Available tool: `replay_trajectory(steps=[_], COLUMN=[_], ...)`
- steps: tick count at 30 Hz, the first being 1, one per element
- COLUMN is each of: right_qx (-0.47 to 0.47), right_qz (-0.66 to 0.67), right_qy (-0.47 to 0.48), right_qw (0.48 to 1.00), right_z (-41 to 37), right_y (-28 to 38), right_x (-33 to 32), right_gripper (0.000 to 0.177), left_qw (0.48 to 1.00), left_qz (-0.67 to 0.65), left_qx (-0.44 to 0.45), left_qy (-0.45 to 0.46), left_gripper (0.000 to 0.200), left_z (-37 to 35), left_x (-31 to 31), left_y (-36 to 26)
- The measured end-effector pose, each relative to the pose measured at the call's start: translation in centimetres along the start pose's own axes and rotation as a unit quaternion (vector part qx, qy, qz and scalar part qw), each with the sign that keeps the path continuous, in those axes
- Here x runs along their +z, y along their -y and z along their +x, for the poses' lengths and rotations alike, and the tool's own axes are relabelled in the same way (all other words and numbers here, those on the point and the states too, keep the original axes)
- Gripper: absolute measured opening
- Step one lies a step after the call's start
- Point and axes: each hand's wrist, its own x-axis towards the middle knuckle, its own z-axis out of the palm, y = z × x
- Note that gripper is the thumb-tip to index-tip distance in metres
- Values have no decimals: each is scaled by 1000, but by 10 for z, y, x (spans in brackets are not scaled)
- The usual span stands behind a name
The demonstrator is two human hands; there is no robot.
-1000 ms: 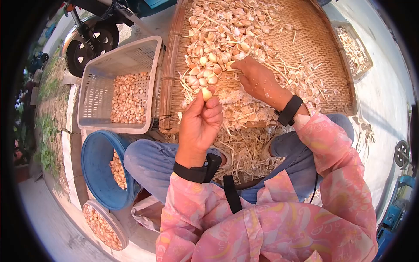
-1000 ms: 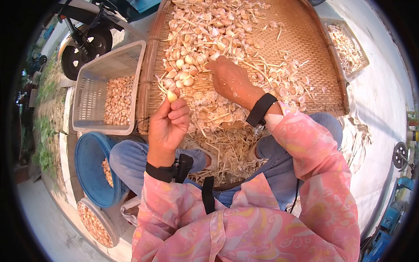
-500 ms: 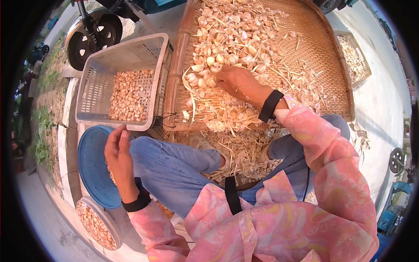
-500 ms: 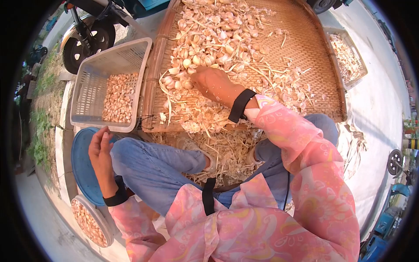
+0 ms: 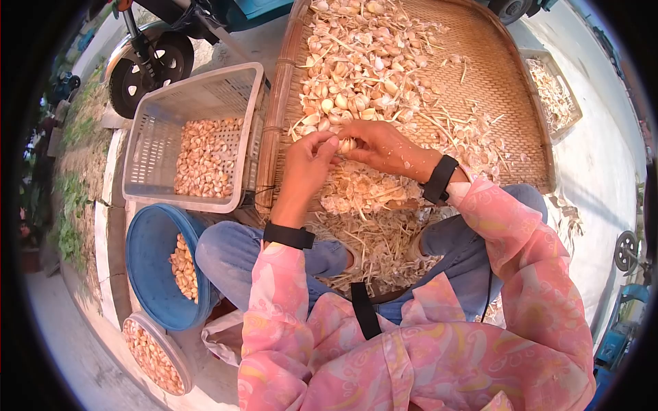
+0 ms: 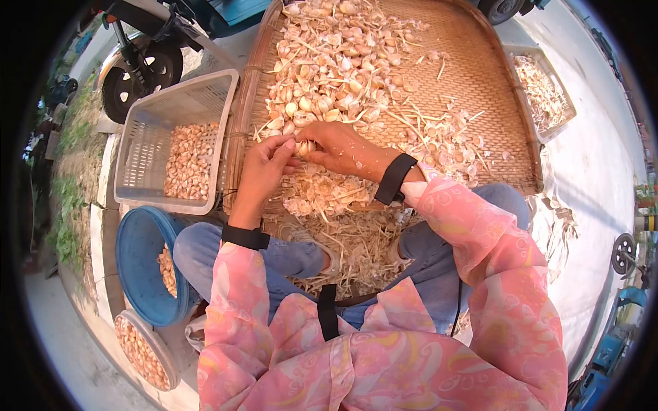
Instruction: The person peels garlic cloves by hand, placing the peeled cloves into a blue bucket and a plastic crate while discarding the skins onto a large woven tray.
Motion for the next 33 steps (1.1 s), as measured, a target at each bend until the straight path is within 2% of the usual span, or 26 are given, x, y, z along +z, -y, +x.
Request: replay_trajectory(steps=[3, 7, 11, 12, 15, 18, 19, 21, 25, 28, 31, 33], right_qx=[-2, 126, 10, -24, 22, 126, 130, 141, 163, 158, 154, 160], right_qz=[-37, 20, -16, -25, 62, 207, 185, 138, 156, 146, 153, 146], right_qy=[8, 5, -64, -81, -98, -90, -89, -84, -69, -47, -43, -38], right_qw=[999, 992, 998, 996, 993, 966, 970, 977, 972, 976, 975, 976], right_z=[-11, -20, -32, -35, -37, -36, -35, -33, -29, -28, -30, -30], right_y=[14, 35, 19, 16, 11, 3, 1, 4, 13, 12, 17, 23], right_x=[-11, -24, -11, -10, -8, -10, -11, -17, -20, -19, -19, -22], right_gripper=[21, 22, 24, 24, 24, 22, 22, 22, 23, 24, 25, 24], left_qw=[999, 996, 982, 973, 982, 953, 938, 937, 954, 982, 986, 981], left_qz=[-25, -21, 52, 62, -121, -286, -334, -344, -293, -187, -162, -191], left_qx=[40, 86, 128, 142, 28, -14, -30, -36, -53, 19, 44, 44], left_qy=[20, 9, -127, -170, -139, -94, -83, -54, -25, 0, 3, -11], left_gripper=[22, 18, 19, 24, 29, 30, 29, 30, 28, 28, 27, 27], left_z=[-10, -21, -17, -13, -15, -11, -11, -13, -24, -26, -24, -24], left_x=[13, 25, 52, 53, 50, 45, 44, 40, 47, 48, 44, 46], left_y=[-9, -15, 4, 8, 1, 6, 6, 7, -16, -10, -8, -3])
